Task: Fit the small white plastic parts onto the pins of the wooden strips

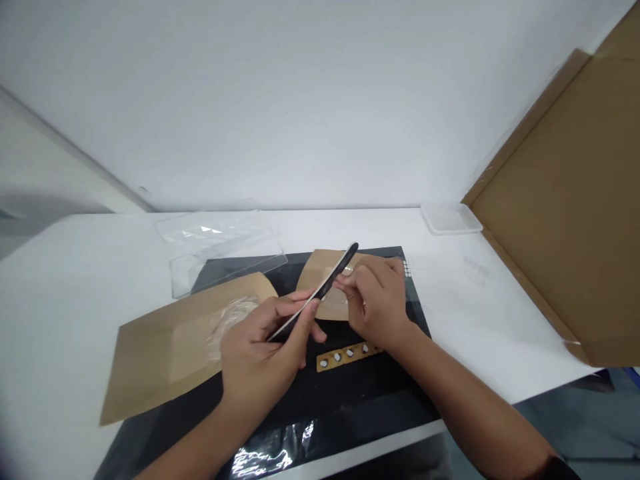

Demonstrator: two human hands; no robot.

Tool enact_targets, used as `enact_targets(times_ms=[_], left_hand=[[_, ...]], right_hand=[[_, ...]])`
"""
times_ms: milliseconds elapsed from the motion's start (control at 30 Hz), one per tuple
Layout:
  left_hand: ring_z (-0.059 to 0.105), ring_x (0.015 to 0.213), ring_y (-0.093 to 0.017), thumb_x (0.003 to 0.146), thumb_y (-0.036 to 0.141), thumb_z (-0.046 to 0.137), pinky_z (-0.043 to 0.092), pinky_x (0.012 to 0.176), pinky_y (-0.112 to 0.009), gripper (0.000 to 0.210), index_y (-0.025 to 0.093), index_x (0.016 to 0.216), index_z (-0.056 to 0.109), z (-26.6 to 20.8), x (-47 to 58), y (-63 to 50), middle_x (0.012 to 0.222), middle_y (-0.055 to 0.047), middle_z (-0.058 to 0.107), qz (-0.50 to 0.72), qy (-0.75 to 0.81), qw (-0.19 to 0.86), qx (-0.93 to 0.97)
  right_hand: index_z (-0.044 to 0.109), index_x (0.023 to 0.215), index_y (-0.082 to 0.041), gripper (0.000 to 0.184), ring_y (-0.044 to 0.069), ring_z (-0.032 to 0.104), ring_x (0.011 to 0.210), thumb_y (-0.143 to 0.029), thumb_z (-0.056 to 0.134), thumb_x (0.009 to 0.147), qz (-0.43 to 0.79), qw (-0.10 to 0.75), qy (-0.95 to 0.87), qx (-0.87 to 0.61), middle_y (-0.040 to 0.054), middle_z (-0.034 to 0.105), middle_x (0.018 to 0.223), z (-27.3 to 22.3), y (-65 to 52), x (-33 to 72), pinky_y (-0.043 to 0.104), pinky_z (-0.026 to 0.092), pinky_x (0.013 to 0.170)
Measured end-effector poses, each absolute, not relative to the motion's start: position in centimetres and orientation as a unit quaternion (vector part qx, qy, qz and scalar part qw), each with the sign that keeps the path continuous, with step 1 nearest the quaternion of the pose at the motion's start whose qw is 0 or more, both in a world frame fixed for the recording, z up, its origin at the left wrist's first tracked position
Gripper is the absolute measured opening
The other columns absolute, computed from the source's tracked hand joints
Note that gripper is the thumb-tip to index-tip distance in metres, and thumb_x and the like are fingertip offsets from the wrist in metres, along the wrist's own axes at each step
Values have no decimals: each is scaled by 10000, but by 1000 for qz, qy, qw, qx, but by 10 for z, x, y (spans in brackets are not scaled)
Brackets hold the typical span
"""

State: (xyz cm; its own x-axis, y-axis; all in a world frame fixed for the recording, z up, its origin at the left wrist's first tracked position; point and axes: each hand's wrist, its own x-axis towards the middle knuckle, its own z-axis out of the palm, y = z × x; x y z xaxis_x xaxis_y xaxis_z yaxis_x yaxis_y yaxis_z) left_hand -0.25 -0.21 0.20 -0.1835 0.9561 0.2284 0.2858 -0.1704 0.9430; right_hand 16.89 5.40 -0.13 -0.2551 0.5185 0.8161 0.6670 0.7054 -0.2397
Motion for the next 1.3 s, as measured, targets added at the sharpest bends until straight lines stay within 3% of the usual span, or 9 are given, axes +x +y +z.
enact_targets(times_ms=[100, 200, 533, 833, 1100, 1233, 1300], left_hand=[[779, 682, -189, 942, 322, 711, 472, 367, -197, 189, 242, 779, 761, 2, -3, -3, 848, -31, 822, 524, 562, 287, 572], [800, 766, -215, 934, 306, 725, 477, 377, -195, 178, 245, 770, 761, 3, -3, -3, 774, -22, 803, 530, 560, 284, 570], [775, 689, -161, 945, 286, 703, 508, 459, -215, 265, 248, 687, 750, 9, -5, 0, 775, 14, 814, 498, 558, 151, 646], [799, 786, -191, 955, 305, 692, 597, 622, -249, 267, 247, 696, 725, 5, -8, 3, 702, 24, 781, 490, 560, 151, 650], [760, 638, -137, 978, 315, 665, 609, 652, -247, 116, 233, 972, 747, -8, -12, 11, 904, 6, 816, 474, 535, 153, 682], [718, 558, -124, 975, 333, 670, 571, 564, -255, 277, 223, 1229, 673, -15, -16, 19, 1050, -25, 816, 474, 569, 170, 650], [737, 618, -150, 983, 318, 648, 589, 632, -285, 273, 228, 1239, 668, -17, -19, 23, 1048, -25, 814, 453, 572, 149, 668]], right_hand=[[488, 835, -242, 229, 164, 609, 645, -168, 582, 1031, -99, 463, -804, -360, -27, 640, 708, -2, 53, 165, 389, 334, 736], [470, 814, -242, 265, 162, 609, 647, -158, 599, 1029, -111, 482, -775, -394, -35, 634, 690, -1, 54, 164, 399, 335, 753], [497, 768, -220, 284, 151, 613, 680, -178, 559, 1042, -101, 476, -769, -414, -18, 654, 708, 3, 54, 166, 378, 332, 779], [529, 780, -215, 256, 156, 630, 727, -170, 572, 1029, -95, 451, -796, -392, -7, 695, 773, -1, 55, 167, 366, 340, 777], [644, 949, -238, 85, 158, 700, 787, -192, 660, 1018, -43, 493, -786, -372, -15, 745, 832, -5, 54, 182, 372, 382, 800], [652, 951, -247, 105, 162, 734, 810, -175, 722, 982, -22, 503, -780, -371, -22, 776, 864, -8, 52, 190, 374, 396, 800], [673, 957, -255, 104, 160, 741, 798, -183, 746, 971, -18, 503, -781, -369, -30, 786, 871, -8, 52, 192, 375, 401, 792]])
